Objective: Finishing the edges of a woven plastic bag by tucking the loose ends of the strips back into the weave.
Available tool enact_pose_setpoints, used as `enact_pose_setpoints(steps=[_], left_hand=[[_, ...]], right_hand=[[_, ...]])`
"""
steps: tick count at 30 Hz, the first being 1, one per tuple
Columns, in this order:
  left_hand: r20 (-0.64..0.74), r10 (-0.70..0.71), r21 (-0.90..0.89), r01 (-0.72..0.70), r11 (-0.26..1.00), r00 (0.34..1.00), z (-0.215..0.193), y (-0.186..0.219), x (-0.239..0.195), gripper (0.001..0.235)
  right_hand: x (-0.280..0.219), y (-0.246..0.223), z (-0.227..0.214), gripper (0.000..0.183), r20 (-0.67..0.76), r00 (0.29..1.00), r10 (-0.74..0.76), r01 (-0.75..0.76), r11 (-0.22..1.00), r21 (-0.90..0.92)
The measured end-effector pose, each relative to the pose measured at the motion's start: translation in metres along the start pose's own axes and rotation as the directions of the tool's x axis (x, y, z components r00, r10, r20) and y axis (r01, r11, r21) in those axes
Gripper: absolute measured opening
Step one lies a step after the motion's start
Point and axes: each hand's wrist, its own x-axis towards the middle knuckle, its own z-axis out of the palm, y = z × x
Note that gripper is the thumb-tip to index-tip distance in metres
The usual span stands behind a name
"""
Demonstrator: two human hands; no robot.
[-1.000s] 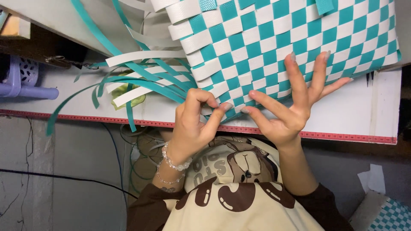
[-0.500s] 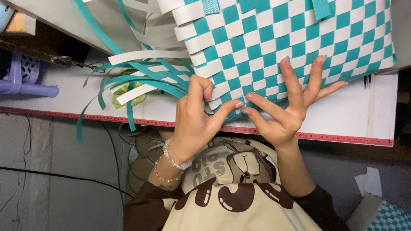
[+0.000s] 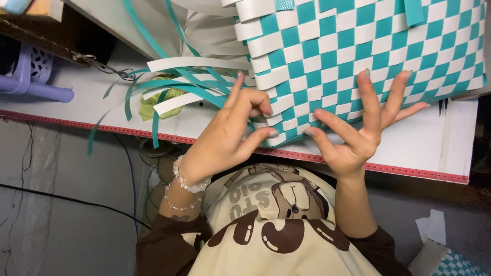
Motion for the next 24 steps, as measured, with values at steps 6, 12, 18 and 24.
enact_pose_setpoints(steps=[6,12,18,24], left_hand=[[-0.023,-0.132,-0.082,0.129,0.988,0.991,0.001,0.003,0.005,0.035],[0.088,0.101,0.284,-0.123,0.951,0.991,-0.012,0.005,-0.001,0.028],[0.132,0.057,0.396,-0.106,0.912,0.99,-0.025,0.0,-0.01,0.037],[0.082,0.307,0.657,-0.283,0.699,0.948,-0.031,-0.019,-0.007,0.01]], right_hand=[[0.001,-0.002,-0.002,0.011,0.0,1.0,0.013,-0.013,1.0,0.002],[0.01,-0.019,-0.001,0.022,-0.027,0.996,0.085,-0.085,0.996,0.006],[0.007,-0.015,0.0,0.02,-0.026,0.996,0.082,-0.082,0.997,-0.001],[0.011,-0.017,-0.004,0.015,-0.016,0.996,0.09,-0.09,0.996,0.007]])
